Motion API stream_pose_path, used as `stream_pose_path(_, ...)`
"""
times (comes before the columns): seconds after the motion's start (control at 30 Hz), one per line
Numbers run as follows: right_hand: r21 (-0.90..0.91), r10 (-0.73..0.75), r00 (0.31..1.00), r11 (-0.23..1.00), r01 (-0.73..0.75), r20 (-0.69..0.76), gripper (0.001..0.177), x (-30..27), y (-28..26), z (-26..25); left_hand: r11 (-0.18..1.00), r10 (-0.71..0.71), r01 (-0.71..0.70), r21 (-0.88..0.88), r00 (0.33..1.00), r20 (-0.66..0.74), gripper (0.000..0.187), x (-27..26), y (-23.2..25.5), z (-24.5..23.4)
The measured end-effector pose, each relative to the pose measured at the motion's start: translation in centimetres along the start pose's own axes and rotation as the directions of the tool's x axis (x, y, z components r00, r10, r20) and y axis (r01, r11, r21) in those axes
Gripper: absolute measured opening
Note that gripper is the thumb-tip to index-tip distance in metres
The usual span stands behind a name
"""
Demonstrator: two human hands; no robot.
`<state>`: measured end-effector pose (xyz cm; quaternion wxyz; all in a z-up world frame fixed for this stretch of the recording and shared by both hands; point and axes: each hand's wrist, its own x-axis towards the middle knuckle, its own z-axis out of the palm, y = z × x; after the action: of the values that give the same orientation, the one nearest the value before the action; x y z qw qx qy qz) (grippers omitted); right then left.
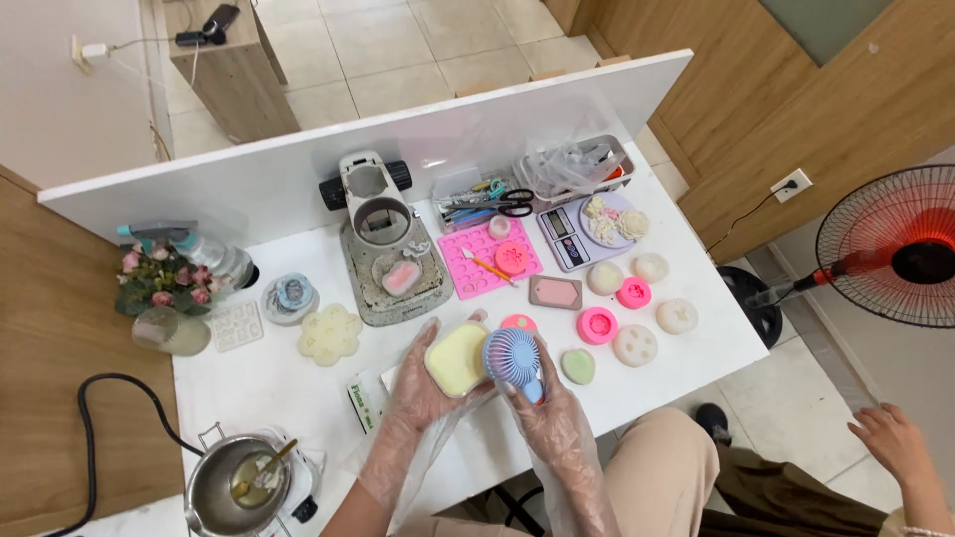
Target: The recorder uses a handheld fan to cool a candle mold and a heat gun to smooth the surface of the wax.
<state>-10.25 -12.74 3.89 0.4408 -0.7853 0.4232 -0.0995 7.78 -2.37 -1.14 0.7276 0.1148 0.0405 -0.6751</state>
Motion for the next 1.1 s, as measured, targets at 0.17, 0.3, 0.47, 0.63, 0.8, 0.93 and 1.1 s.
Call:
stream_pose_path(0.17,0.046,-0.086,0.996,0.995,0.085,0.017,0.084,2.8,1.8,2.1,0.997,0.056,-0.057,-0.052,0.998,-0.019,0.071,0.4,0.9,-0.7)
stream_pose_path(0.3,0.174,-0.066,0.998,0.982,0.066,-0.005,0.073,2.8,-0.4,3.2,0.995,0.059,-0.065,-0.069,0.995,-0.080,0.070,-0.3,1.6,-2.1)
stream_pose_path(0.47,0.231,-0.017,0.999,0.973,0.009,0.030,0.064,4.1,-0.3,4.3,0.993,0.083,-0.089,-0.072,0.994,-0.072,0.070,-0.2,1.3,-3.1)
stream_pose_path(0.63,0.316,-0.039,0.999,0.948,0.027,0.029,0.057,5.0,0.1,5.6,0.995,0.087,-0.095,-0.044,0.983,-0.163,0.072,0.1,1.3,-4.2)
stream_pose_path(0.8,0.314,0.009,0.995,0.949,-0.040,0.097,0.055,4.0,-0.5,4.8,0.993,0.087,-0.092,-0.072,0.994,-0.071,0.072,0.0,1.4,-4.0)
stream_pose_path(0.93,0.341,-0.034,0.996,0.940,0.005,0.077,0.052,3.7,0.6,5.2,0.994,0.063,-0.069,-0.083,0.996,-0.066,0.071,0.1,1.3,-3.8)
stream_pose_path(1.1,0.346,-0.093,0.992,0.936,0.058,0.086,0.050,4.4,1.1,5.1,0.992,0.074,-0.075,-0.097,0.997,-0.006,0.071,0.3,1.5,-4.5)
